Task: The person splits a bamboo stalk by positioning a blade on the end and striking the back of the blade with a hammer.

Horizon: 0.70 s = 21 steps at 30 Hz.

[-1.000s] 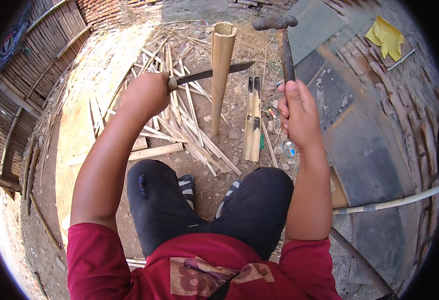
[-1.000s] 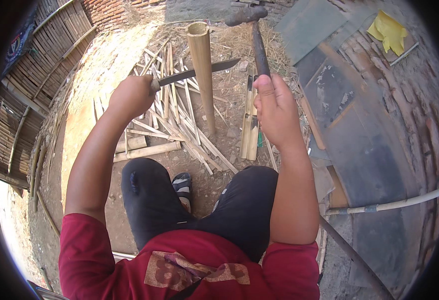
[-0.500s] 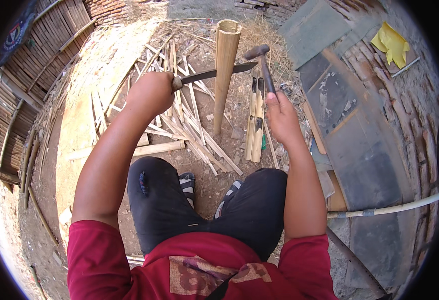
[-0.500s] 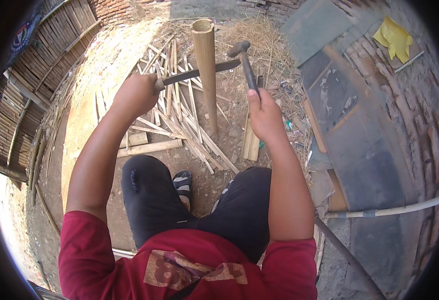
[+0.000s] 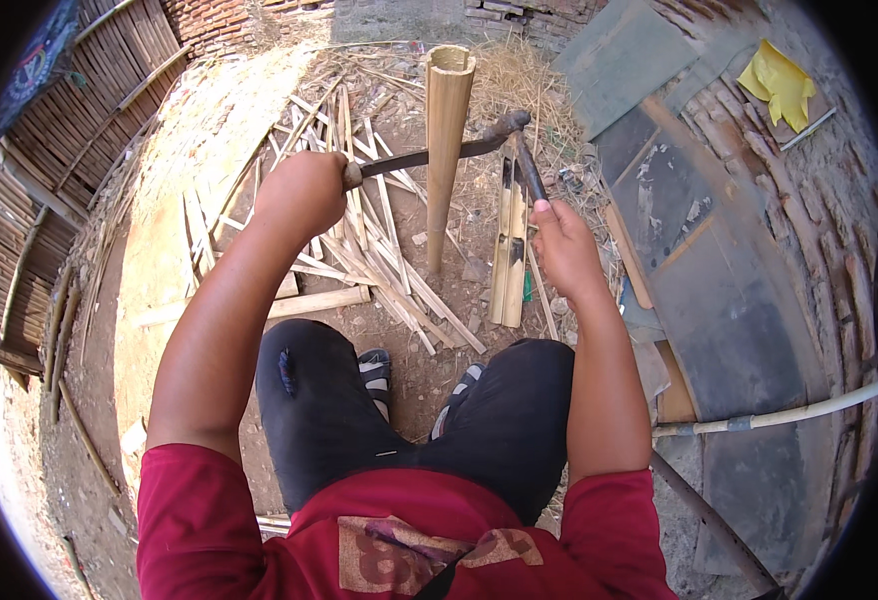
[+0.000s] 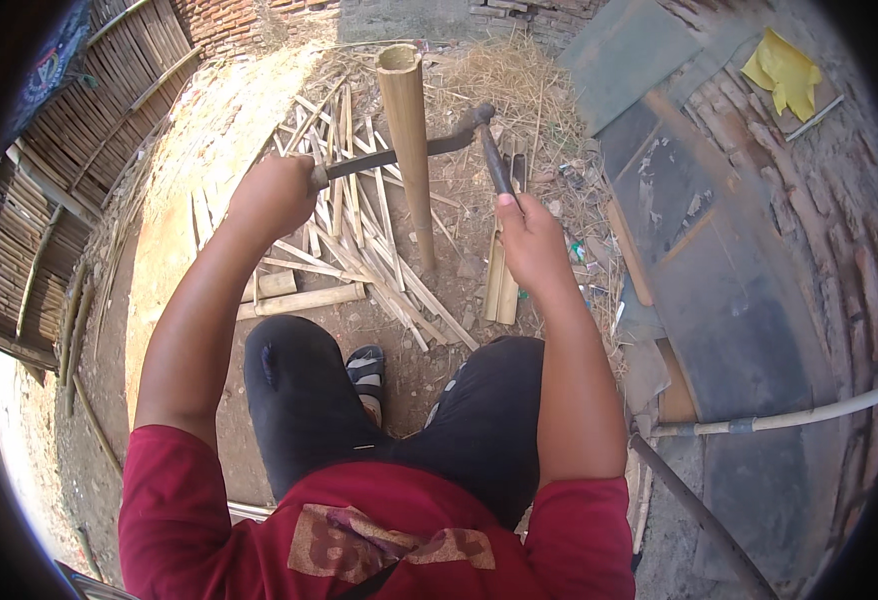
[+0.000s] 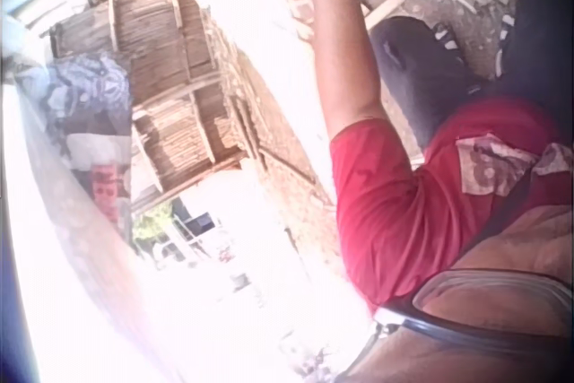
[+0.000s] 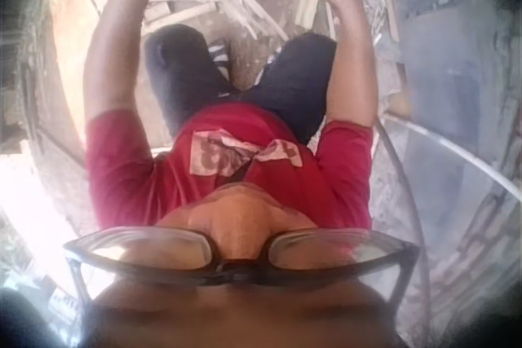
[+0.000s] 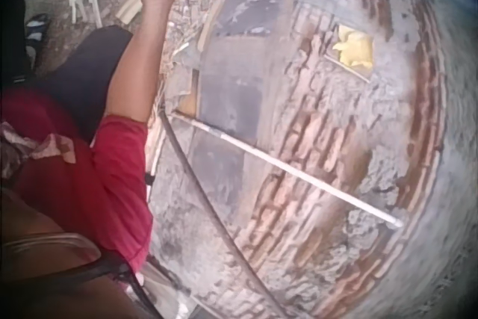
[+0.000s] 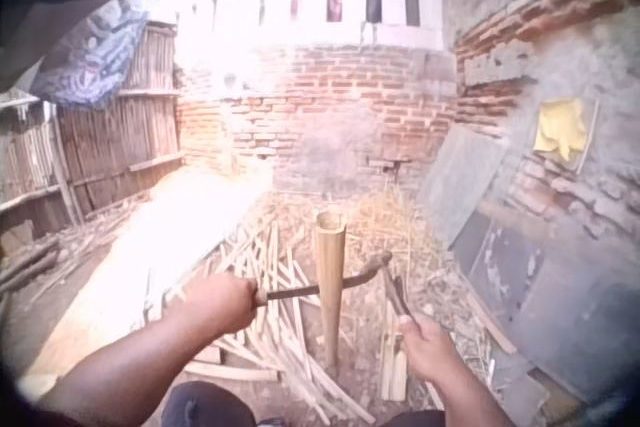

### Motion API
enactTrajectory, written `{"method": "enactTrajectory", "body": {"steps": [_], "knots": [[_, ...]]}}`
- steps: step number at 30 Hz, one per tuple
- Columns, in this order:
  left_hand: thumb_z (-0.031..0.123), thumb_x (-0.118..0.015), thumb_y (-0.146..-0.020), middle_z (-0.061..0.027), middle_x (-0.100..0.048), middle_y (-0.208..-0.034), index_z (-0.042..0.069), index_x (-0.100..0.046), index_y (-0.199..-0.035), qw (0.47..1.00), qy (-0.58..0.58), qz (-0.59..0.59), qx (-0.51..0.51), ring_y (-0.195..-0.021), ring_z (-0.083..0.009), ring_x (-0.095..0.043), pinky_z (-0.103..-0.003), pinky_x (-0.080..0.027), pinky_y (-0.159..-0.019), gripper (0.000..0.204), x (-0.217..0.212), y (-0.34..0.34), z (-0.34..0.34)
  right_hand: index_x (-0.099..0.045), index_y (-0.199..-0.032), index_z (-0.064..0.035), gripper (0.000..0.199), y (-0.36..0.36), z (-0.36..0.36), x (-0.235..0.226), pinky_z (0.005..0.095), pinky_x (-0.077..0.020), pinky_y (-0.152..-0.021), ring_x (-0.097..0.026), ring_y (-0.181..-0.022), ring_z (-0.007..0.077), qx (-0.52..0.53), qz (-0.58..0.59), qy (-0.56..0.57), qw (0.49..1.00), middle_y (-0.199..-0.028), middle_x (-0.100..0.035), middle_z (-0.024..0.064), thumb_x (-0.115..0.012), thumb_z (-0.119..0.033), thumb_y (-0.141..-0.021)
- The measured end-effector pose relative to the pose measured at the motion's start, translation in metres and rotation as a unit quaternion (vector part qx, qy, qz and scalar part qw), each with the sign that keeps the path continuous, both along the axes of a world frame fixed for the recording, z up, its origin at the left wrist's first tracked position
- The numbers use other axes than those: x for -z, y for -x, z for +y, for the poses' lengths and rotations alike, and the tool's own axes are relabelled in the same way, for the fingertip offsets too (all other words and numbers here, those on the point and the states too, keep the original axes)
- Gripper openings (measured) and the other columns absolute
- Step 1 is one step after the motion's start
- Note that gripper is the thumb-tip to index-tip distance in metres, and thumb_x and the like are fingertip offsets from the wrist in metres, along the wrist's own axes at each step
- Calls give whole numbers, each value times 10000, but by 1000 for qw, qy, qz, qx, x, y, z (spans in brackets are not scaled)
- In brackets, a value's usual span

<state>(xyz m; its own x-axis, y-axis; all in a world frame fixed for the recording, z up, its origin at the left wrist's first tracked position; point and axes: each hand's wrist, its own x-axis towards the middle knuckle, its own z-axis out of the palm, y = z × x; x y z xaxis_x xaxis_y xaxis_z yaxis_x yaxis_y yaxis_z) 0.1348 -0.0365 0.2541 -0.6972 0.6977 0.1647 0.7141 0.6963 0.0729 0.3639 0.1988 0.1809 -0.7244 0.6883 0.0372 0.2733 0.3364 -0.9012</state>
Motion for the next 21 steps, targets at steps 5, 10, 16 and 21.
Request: {"method": "enactTrajectory", "body": {"steps": [5, 10, 16, 21], "knots": [[276, -564, -1009, -232, -717, -862, 32, -696, -986, 1000, 24, 5, -16, -845, -423, -709, -527, -567, -797, 278, 1, 0, -1, -605, -1015, -41, 430, -17, -23, -65, 280, -391, -573, -477, -626, 78, -4, 118, 14, 993, -692, -500, -21, -476, -442, -1102], [311, -564, -1021, -223, -722, -872, 40, -693, -1012, 1000, 13, -1, -11, -845, -417, -711, -528, -566, -795, 299, 4, -2, 5, -609, -1023, -40, 431, 1, -6, 3, 310, -430, -601, -526, -640, 108, 4, 12, -83, 996, -711, -549, 10, -462, -436, -1105], [267, -601, -982, -226, -719, -862, 43, -687, -1015, 1000, 15, -5, -18, -851, -428, -701, -524, -560, -811, 242, 14, 17, -9, -600, -1026, -12, 444, -12, -17, -55, 389, -473, -691, -596, -707, 241, 27, 40, -40, 998, -754, -600, 103, -480, -436, -1089], [247, -595, -979, -217, -730, -957, 58, -699, -1043, 1000, 23, -11, -11, -923, -397, -711, -521, -566, -817, 225, 12, 4, 0, -599, -1025, -5, 435, 1, -15, -56, 404, -472, -699, -586, -713, 252, 20, 85, -23, 996, -752, -590, 105, -497, -423, -1082]]}}
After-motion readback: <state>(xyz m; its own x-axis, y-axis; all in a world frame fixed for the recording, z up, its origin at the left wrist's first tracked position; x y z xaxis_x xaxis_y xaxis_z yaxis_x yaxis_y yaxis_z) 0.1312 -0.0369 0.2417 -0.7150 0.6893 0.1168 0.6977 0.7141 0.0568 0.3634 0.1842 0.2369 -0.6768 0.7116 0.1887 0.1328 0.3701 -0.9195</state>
